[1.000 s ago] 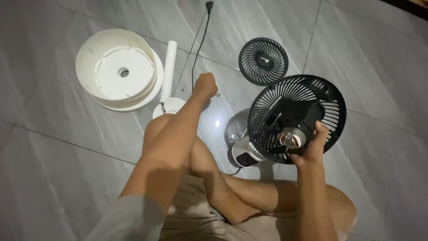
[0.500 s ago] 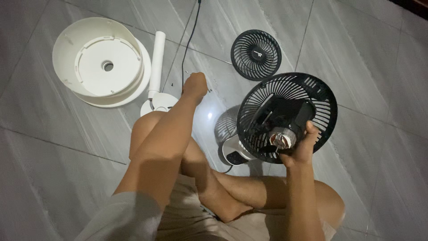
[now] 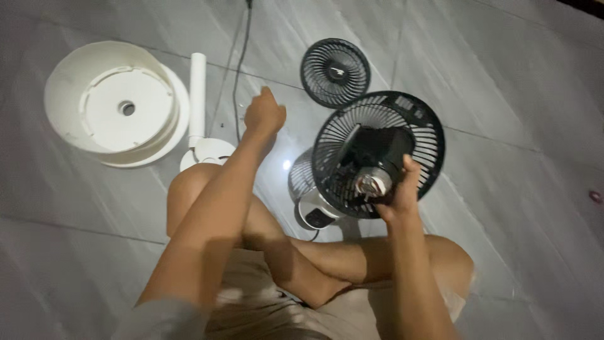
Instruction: The person disassembles a small electric fan by removing the front grille, unscrewing the motor housing, and detaching the fan blade and rear grille. Screws and components are placed on the floor as the fan is taken apart.
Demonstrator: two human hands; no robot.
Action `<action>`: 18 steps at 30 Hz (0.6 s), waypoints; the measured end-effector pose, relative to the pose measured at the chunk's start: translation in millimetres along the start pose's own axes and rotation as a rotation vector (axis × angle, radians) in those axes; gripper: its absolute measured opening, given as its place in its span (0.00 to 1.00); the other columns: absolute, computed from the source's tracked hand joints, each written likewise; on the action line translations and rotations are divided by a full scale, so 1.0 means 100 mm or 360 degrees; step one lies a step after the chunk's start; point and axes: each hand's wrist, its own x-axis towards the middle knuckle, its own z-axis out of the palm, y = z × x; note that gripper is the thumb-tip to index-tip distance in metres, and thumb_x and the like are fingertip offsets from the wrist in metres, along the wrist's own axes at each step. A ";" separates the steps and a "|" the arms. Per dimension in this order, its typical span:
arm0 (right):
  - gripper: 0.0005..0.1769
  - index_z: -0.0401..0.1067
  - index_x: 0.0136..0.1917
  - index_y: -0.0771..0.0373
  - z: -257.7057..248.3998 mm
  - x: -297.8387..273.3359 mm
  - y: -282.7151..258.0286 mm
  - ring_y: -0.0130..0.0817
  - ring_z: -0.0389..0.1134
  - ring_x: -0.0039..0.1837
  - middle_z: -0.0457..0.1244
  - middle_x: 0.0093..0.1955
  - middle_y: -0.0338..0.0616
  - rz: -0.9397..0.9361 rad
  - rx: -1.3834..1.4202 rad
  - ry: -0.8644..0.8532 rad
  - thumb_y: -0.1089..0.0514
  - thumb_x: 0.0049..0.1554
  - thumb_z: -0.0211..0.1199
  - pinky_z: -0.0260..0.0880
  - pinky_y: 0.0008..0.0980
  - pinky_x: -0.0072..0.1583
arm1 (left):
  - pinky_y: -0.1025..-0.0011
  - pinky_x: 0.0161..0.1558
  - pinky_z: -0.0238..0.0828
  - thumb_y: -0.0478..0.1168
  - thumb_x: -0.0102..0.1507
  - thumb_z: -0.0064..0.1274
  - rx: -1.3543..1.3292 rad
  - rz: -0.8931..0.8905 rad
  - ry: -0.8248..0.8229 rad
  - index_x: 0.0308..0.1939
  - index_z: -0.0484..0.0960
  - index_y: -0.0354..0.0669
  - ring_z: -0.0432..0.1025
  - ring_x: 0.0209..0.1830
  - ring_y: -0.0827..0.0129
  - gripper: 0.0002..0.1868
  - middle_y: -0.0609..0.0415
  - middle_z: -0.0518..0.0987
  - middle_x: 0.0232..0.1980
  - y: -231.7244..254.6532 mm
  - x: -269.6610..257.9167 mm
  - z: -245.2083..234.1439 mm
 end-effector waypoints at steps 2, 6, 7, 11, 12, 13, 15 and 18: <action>0.38 0.69 0.67 0.61 -0.03 0.01 0.03 0.44 0.73 0.58 0.69 0.60 0.47 0.0086 0.0064 0.0052 0.32 0.58 0.52 0.74 0.46 0.62 | 0.52 0.42 0.72 0.42 0.57 0.59 -0.0346 0.0136 0.0243 0.52 0.76 0.41 0.76 0.40 0.45 0.21 0.42 0.82 0.38 0.23 -0.12 -0.24; 0.38 0.71 0.65 0.62 -0.11 0.05 0.09 0.44 0.73 0.56 0.70 0.58 0.48 0.0101 0.0011 0.0146 0.31 0.58 0.51 0.75 0.46 0.61 | 0.71 0.31 0.70 0.31 0.65 0.49 -0.1154 0.0385 0.0469 0.52 0.73 0.40 0.73 0.29 0.69 0.11 0.52 0.77 0.35 0.52 -0.60 -0.90; 0.37 0.72 0.65 0.62 -0.14 0.07 0.11 0.43 0.73 0.55 0.70 0.57 0.48 0.0113 0.0017 0.0110 0.30 0.58 0.51 0.75 0.46 0.60 | 0.73 0.32 0.70 0.31 0.67 0.48 -0.1244 0.0419 0.0408 0.51 0.73 0.40 0.72 0.31 0.71 0.09 0.53 0.77 0.36 0.59 -0.83 -0.98; 0.37 0.73 0.61 0.65 -0.22 0.12 0.23 0.43 0.73 0.50 0.71 0.52 0.49 0.0163 0.0014 -0.0064 0.30 0.61 0.51 0.76 0.45 0.56 | 0.72 0.40 0.71 0.32 0.68 0.49 -0.1573 0.0591 -0.0128 0.53 0.74 0.36 0.70 0.38 0.72 0.10 0.53 0.77 0.41 0.78 -1.74 -0.96; 0.37 0.74 0.61 0.67 -0.22 0.12 0.25 0.41 0.73 0.47 0.71 0.51 0.50 0.0181 0.0050 -0.0171 0.30 0.64 0.50 0.75 0.41 0.51 | 0.70 0.44 0.73 0.36 0.70 0.47 -0.1423 0.0676 -0.0164 0.54 0.73 0.36 0.73 0.42 0.69 0.11 0.51 0.77 0.44 0.83 -1.91 -0.89; 0.39 0.75 0.61 0.68 -0.22 0.10 0.28 0.40 0.73 0.43 0.72 0.49 0.51 0.0196 0.0085 -0.0274 0.29 0.67 0.50 0.73 0.38 0.46 | 0.68 0.49 0.75 0.39 0.72 0.46 -0.1273 0.0755 -0.0204 0.55 0.72 0.35 0.76 0.46 0.65 0.12 0.49 0.78 0.47 0.84 -2.06 -0.83; 0.39 0.76 0.59 0.69 -0.20 0.07 0.29 0.40 0.73 0.42 0.72 0.48 0.51 0.0217 0.0055 -0.0282 0.29 0.67 0.49 0.73 0.37 0.44 | 0.61 0.51 0.71 0.42 0.74 0.44 -0.1082 0.0889 -0.0202 0.59 0.71 0.31 0.74 0.50 0.55 0.16 0.41 0.78 0.50 0.77 -2.26 -0.78; 0.38 0.75 0.58 0.66 -0.09 0.04 0.29 0.42 0.74 0.47 0.72 0.49 0.50 0.0228 -0.0079 -0.0102 0.30 0.61 0.47 0.75 0.42 0.51 | 0.56 0.48 0.70 0.44 0.75 0.43 -0.0948 0.0960 -0.0275 0.58 0.71 0.29 0.74 0.47 0.46 0.19 0.35 0.79 0.46 0.72 -2.36 -0.67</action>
